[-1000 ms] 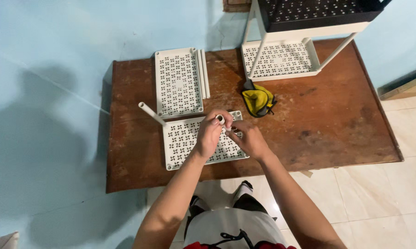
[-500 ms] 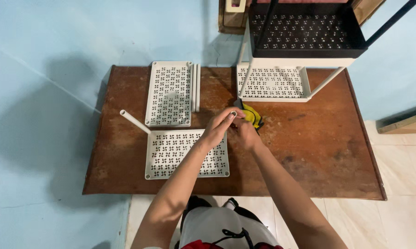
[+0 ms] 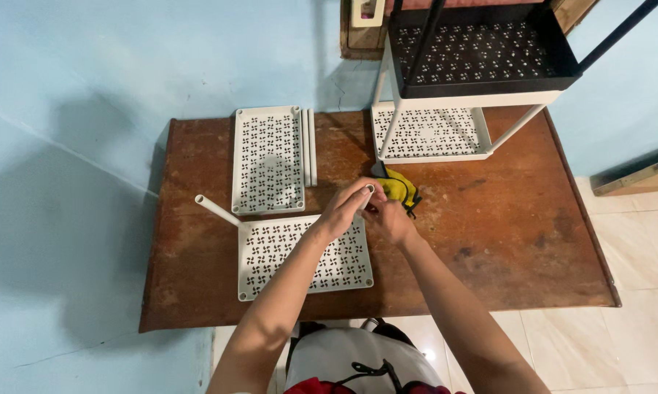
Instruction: The person wipes white perforated plastic shelves with a cloth, then inserts white cylindrical legs into the corner holes of one shelf to form a small stand. The person repeats the wiping on another shelf and continues assembling the legs.
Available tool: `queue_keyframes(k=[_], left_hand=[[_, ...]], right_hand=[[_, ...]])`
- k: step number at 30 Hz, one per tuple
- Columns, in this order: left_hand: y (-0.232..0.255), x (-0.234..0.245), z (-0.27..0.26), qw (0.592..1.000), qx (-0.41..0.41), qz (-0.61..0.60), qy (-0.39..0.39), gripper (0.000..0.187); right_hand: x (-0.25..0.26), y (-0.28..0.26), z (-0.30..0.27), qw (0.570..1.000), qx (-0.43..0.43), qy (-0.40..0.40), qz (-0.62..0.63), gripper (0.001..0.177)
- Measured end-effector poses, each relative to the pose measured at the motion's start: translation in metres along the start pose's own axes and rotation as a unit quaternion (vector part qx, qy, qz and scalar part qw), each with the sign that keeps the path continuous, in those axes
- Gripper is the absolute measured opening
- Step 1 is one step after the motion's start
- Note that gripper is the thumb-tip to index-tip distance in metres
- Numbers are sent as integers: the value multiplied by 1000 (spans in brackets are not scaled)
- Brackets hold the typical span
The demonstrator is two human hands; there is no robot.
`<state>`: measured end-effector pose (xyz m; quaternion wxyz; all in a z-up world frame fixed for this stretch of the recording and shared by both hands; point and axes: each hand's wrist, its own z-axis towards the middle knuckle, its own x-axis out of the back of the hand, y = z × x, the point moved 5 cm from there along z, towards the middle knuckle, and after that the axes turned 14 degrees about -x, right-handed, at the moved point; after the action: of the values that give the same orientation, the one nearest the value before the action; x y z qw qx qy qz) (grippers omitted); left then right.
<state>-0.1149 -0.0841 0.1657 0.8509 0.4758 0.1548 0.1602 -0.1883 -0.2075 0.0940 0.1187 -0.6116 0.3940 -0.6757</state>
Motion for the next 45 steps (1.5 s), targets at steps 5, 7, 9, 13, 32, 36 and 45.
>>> queue_keyframes(k=[5,7,9,13,32,36,45], left_hand=[[-4,4,-1,999,-6,42,6,38],[-3,3,1,999,-18,47,6,37],[1,2,5,998,-43,55,-1,36],[4,7,5,998,-14,61,17,38],[-9,1,4,995,-29,77,62,36],[-13,0,6,994,-7,98,55,46],[-10,-4,8,993,33,99,48,40]], right_hand=[[4,-12,-6,1000,2,13,21,26],[8,-18,-6,1000,-1,2,-4,23],[11,-23,-4,1000,0,-2,-8,23],[12,-27,-4,1000,15,-6,22,23],[-16,3,-3,991,-71,-38,103,37],[-25,15,3,994,-30,25,106,26],[-23,19,5,997,-39,-2,59,26]])
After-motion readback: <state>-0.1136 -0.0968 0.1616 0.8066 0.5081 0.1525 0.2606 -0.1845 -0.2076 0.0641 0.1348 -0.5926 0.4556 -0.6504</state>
